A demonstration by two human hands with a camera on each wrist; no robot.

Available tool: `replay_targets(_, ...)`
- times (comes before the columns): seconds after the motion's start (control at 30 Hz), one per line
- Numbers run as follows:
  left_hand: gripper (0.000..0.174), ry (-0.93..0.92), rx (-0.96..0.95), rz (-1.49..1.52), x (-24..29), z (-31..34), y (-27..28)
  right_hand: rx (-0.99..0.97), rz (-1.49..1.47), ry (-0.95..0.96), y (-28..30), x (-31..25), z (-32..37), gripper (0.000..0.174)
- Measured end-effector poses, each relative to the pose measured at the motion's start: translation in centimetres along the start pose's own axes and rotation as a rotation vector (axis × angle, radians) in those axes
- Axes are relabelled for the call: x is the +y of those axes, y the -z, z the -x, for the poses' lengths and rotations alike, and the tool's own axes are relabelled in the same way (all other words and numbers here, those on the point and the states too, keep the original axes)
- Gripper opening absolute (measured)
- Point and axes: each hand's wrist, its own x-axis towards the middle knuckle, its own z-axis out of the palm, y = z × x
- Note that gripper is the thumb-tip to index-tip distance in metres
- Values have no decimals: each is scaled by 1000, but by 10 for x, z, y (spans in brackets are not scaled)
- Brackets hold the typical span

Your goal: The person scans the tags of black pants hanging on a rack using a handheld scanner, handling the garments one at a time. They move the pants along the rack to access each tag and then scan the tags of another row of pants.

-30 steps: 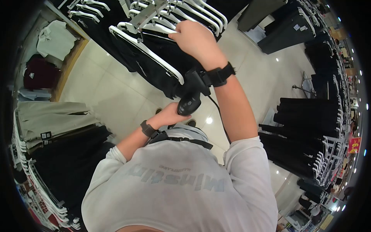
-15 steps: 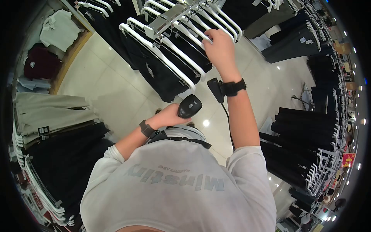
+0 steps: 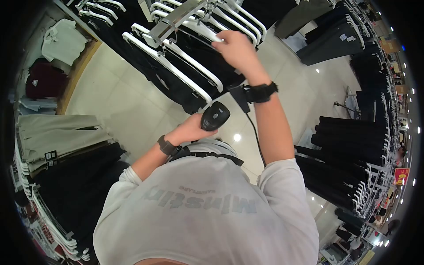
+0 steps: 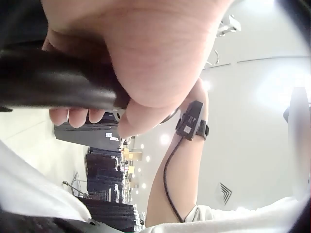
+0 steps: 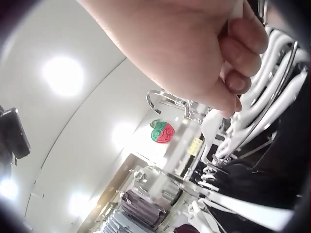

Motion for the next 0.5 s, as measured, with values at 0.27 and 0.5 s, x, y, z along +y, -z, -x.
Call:
replay_targets(0.27, 28, -11, 14, 59, 6, -9, -10, 43, -43, 47, 98, 17, 53, 28)
replay_targets(0.5, 29, -75, 90, 69, 8, -26, -31, 27, -111, -163, 155, 50, 137, 21)
